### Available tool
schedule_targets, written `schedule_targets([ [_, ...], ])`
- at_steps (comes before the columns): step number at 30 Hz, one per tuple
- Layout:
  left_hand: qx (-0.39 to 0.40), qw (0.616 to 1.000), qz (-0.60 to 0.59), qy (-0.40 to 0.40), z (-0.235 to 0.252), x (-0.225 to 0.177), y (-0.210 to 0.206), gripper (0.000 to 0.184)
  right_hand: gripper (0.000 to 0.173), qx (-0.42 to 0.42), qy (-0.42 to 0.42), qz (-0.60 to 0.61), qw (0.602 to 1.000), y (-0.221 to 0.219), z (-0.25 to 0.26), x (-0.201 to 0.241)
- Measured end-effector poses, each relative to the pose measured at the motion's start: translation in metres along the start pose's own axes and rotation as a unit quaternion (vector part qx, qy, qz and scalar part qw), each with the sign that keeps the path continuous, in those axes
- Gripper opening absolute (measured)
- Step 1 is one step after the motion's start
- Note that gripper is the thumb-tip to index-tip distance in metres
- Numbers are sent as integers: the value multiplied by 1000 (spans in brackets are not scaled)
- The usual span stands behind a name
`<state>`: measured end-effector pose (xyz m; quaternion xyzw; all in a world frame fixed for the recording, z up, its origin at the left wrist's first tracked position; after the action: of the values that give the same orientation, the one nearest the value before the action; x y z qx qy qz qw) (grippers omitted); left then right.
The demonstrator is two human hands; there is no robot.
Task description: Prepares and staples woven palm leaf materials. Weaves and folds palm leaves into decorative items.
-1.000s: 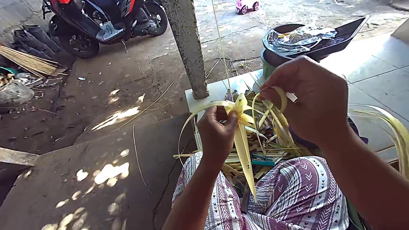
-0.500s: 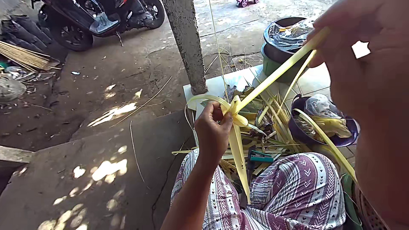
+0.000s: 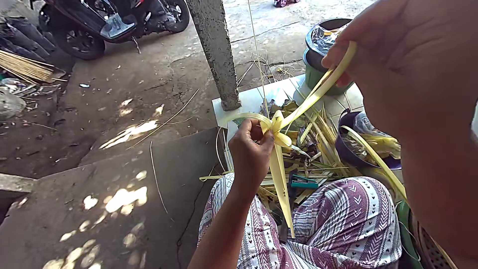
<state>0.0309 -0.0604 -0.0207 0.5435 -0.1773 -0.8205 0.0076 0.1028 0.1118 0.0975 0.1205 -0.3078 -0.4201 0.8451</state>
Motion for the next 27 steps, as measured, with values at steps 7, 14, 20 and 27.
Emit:
schedule_targets([
  [7,-35,999,33,-8,4,6,0,18,10,1,-48,-20,999,7,4,3],
  [14,-34,999,26,-9,2,4,0,17,11,10,-35,-18,999,-2,3,8],
  [20,-35,999,19,-18,2,3,2,17,11,19,8,-39,999,-11,-3,10],
  [27,-36,996,-77,12,7,2,4,17,8,137,-21,-55,989,-39,-16,-1],
])
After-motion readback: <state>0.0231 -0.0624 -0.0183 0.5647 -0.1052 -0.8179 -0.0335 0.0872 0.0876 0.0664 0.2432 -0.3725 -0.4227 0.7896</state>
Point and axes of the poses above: each hand's wrist, its own z-axis towards the middle knuckle, its own y-axis out of the back of the hand, x = y × z, the point moved 2 cm from there along z, towards the middle knuckle, and after that the axes turned 5 degrees about y, right-handed, at the moved point
